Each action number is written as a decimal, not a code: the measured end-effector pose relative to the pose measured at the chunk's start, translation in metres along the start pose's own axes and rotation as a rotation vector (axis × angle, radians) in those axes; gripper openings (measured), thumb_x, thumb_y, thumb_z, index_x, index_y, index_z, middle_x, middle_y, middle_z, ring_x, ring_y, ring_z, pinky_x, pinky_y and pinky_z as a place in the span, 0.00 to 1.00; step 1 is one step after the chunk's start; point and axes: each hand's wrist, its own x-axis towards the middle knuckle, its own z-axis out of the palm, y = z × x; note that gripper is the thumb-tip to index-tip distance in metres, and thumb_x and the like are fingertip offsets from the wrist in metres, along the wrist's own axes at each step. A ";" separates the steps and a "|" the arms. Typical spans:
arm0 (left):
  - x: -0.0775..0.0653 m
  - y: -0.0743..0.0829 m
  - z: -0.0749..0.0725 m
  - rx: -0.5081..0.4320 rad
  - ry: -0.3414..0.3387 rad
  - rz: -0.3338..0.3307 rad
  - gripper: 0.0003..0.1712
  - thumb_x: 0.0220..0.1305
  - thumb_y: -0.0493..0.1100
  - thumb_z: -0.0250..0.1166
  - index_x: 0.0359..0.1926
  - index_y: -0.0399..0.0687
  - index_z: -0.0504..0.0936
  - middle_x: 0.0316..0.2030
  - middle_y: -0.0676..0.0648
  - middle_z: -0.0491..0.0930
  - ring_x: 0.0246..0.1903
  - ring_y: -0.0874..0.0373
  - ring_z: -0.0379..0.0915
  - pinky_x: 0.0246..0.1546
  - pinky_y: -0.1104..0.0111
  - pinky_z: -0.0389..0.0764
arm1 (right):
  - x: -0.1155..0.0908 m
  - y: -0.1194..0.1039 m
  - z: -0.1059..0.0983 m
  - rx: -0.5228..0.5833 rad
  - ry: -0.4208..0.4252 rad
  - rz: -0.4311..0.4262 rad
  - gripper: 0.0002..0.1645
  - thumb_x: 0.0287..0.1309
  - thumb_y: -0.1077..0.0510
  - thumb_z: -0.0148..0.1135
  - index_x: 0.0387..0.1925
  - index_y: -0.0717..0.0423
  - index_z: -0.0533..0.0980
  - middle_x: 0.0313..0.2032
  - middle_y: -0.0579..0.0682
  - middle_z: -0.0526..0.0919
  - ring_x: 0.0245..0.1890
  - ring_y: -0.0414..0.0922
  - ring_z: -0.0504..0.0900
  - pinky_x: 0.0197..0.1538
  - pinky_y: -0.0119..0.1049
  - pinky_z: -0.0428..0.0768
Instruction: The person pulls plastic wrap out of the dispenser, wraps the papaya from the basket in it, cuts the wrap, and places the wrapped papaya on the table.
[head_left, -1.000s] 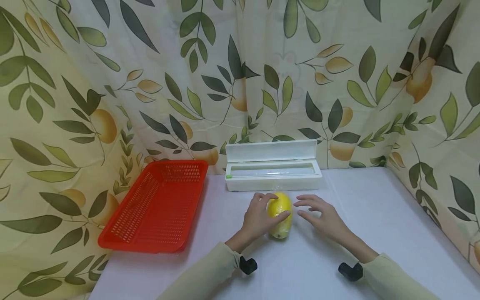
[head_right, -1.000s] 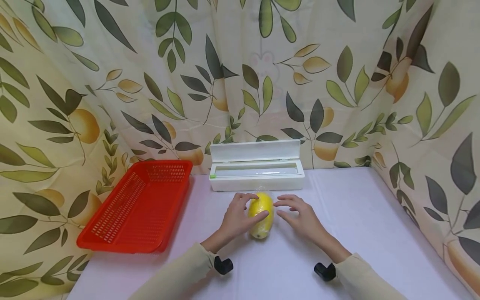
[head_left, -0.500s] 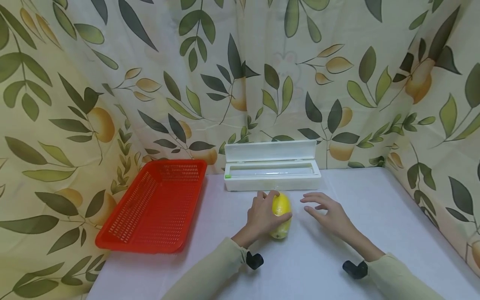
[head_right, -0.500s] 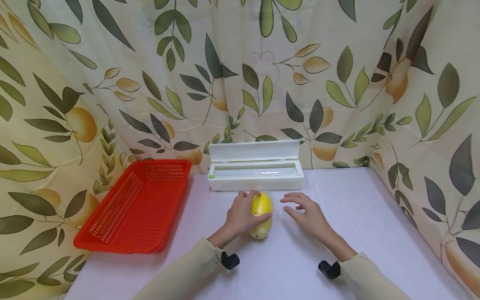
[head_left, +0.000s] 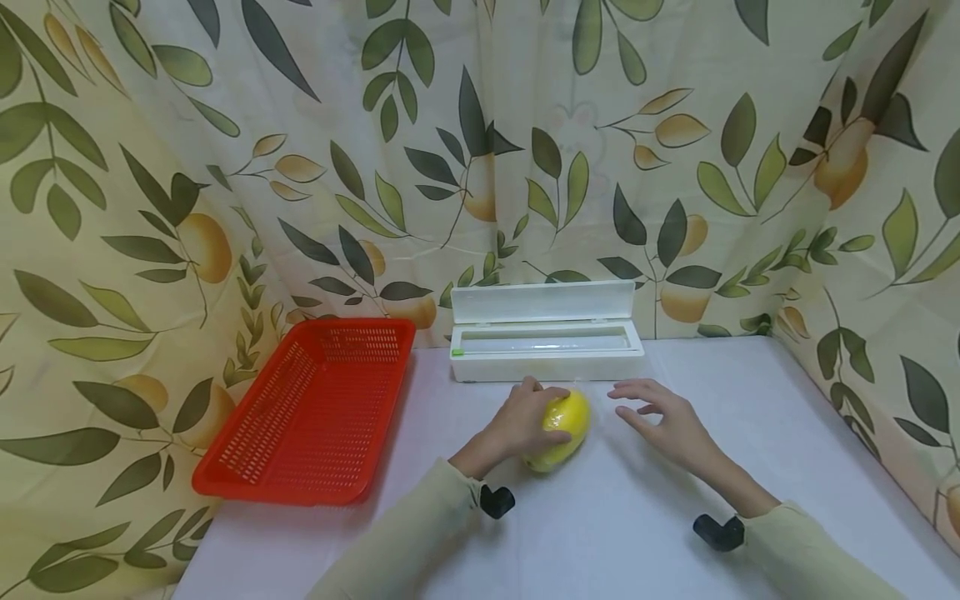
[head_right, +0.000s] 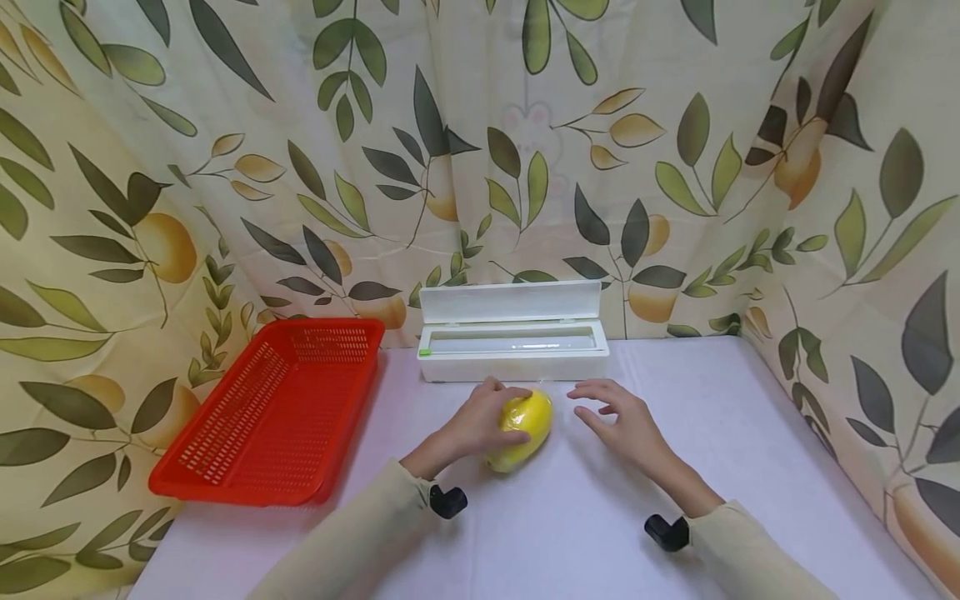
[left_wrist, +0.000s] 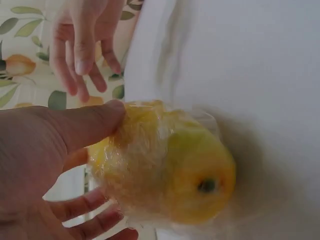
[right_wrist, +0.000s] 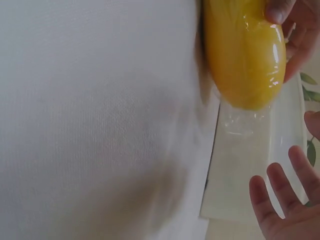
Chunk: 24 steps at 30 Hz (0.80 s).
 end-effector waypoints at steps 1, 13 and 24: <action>0.000 -0.001 -0.002 0.013 -0.009 0.024 0.37 0.59 0.54 0.77 0.69 0.60 0.77 0.53 0.50 0.74 0.49 0.58 0.67 0.42 0.71 0.74 | 0.000 0.000 -0.001 0.000 -0.001 -0.003 0.18 0.63 0.62 0.71 0.54 0.51 0.83 0.57 0.54 0.82 0.56 0.56 0.81 0.47 0.54 0.85; -0.004 -0.016 -0.007 0.269 0.014 0.272 0.28 0.61 0.44 0.76 0.62 0.65 0.83 0.56 0.52 0.77 0.56 0.57 0.68 0.59 0.65 0.71 | 0.007 -0.002 -0.011 -0.039 0.016 -0.070 0.18 0.61 0.65 0.72 0.53 0.51 0.83 0.54 0.53 0.84 0.53 0.53 0.83 0.43 0.42 0.87; -0.018 -0.030 -0.008 0.208 0.042 0.378 0.24 0.65 0.38 0.72 0.59 0.65 0.86 0.51 0.51 0.74 0.46 0.60 0.70 0.47 0.78 0.74 | 0.005 -0.009 -0.003 -0.010 0.010 -0.171 0.22 0.55 0.70 0.74 0.50 0.52 0.84 0.51 0.49 0.85 0.50 0.47 0.83 0.42 0.40 0.87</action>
